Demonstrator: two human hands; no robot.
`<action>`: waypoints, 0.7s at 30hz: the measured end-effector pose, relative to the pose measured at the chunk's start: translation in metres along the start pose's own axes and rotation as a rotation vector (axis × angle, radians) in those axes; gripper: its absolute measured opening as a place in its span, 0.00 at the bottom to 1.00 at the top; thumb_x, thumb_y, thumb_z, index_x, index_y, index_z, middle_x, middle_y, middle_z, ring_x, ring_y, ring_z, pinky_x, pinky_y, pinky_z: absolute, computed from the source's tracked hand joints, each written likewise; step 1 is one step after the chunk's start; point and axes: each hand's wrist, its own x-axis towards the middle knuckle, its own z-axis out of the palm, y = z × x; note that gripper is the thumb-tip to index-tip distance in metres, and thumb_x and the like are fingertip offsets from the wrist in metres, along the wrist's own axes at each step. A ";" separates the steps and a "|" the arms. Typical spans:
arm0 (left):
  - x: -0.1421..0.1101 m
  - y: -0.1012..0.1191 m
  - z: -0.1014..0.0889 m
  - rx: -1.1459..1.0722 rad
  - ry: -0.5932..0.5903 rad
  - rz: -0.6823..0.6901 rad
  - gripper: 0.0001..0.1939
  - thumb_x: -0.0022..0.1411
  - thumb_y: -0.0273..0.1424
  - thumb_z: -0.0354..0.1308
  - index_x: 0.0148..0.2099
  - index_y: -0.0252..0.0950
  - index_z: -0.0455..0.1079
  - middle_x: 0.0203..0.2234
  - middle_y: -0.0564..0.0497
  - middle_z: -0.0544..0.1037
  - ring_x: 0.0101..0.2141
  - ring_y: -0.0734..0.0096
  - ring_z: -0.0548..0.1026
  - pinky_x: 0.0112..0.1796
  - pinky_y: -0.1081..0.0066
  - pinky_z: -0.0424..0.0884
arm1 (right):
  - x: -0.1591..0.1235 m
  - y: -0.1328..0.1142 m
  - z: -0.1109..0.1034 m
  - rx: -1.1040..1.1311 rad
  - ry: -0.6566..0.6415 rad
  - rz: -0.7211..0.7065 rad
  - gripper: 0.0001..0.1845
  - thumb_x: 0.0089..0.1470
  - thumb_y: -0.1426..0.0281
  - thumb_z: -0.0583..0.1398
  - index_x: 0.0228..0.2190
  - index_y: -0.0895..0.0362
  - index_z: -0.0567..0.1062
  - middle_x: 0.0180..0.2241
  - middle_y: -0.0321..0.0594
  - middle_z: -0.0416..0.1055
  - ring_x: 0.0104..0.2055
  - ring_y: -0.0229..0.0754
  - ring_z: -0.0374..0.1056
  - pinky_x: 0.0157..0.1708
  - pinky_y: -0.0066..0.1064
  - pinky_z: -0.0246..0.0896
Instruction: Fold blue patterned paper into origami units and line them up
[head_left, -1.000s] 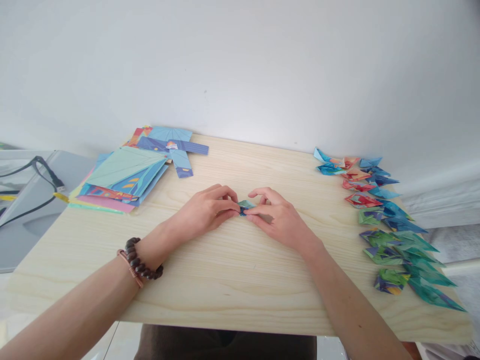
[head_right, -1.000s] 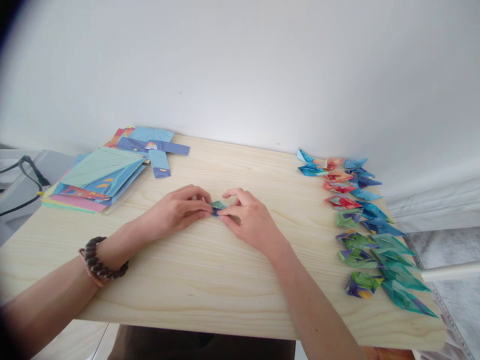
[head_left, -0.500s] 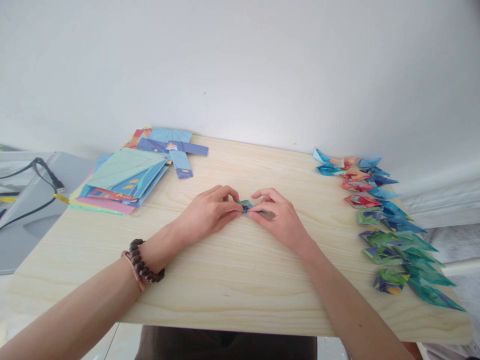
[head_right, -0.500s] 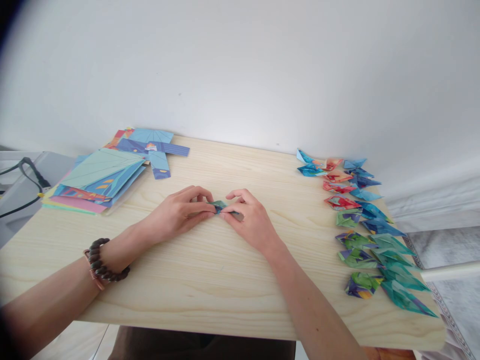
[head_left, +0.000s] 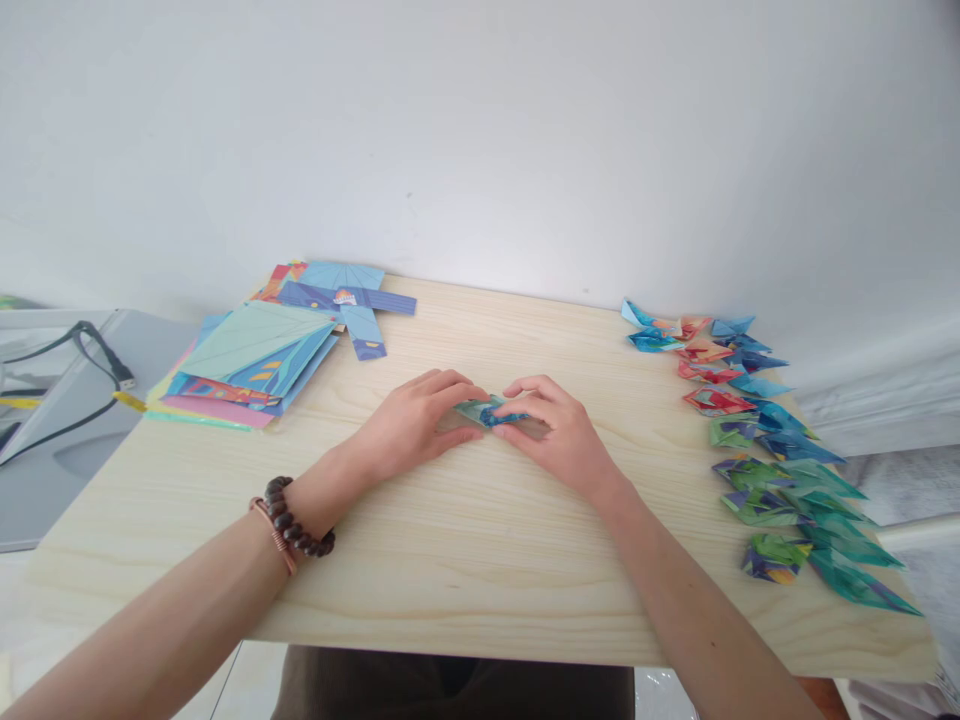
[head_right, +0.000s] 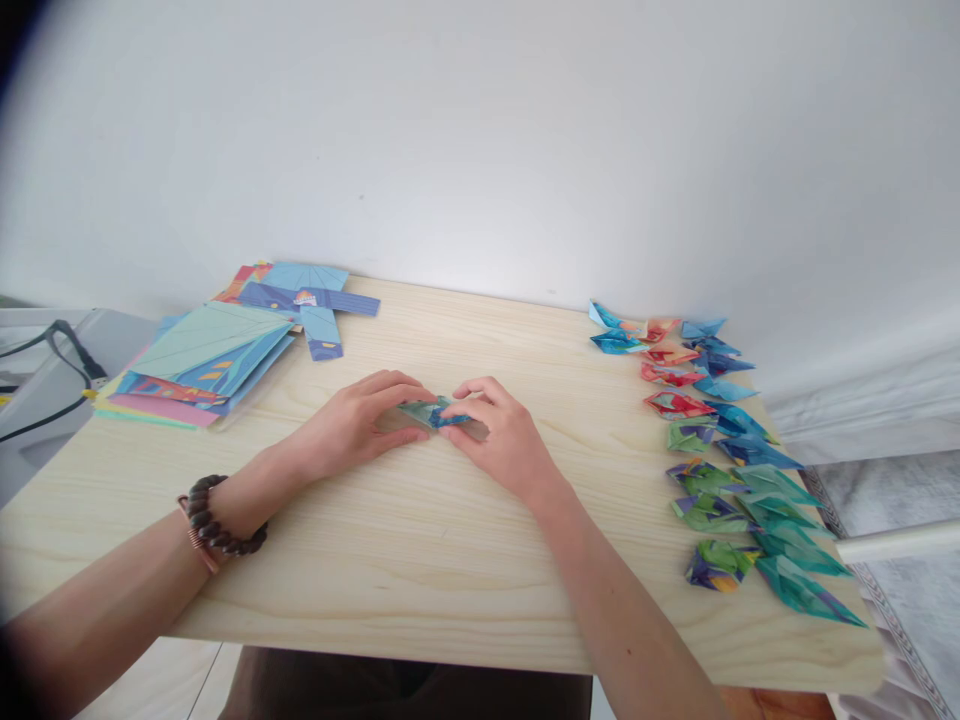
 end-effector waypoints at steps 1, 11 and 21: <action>0.000 0.000 0.001 0.009 0.003 -0.003 0.15 0.61 0.35 0.54 0.50 0.38 0.66 0.42 0.48 0.70 0.43 0.67 0.68 0.44 0.67 0.66 | 0.000 0.000 0.000 -0.011 -0.004 -0.004 0.11 0.51 0.72 0.61 0.39 0.53 0.75 0.44 0.39 0.65 0.41 0.37 0.67 0.44 0.31 0.63; 0.000 -0.005 0.006 -0.056 0.039 0.017 0.10 0.63 0.30 0.51 0.46 0.39 0.70 0.41 0.49 0.69 0.41 0.71 0.69 0.43 0.70 0.66 | 0.001 -0.003 0.003 -0.057 -0.010 0.008 0.07 0.53 0.71 0.59 0.36 0.54 0.75 0.44 0.39 0.65 0.37 0.35 0.68 0.40 0.30 0.64; -0.001 0.002 -0.001 -0.142 0.030 0.000 0.09 0.60 0.32 0.55 0.42 0.39 0.74 0.42 0.48 0.70 0.40 0.70 0.71 0.40 0.72 0.69 | 0.003 -0.009 -0.002 -0.073 -0.018 0.046 0.08 0.54 0.67 0.58 0.34 0.54 0.77 0.45 0.40 0.68 0.40 0.39 0.69 0.43 0.33 0.65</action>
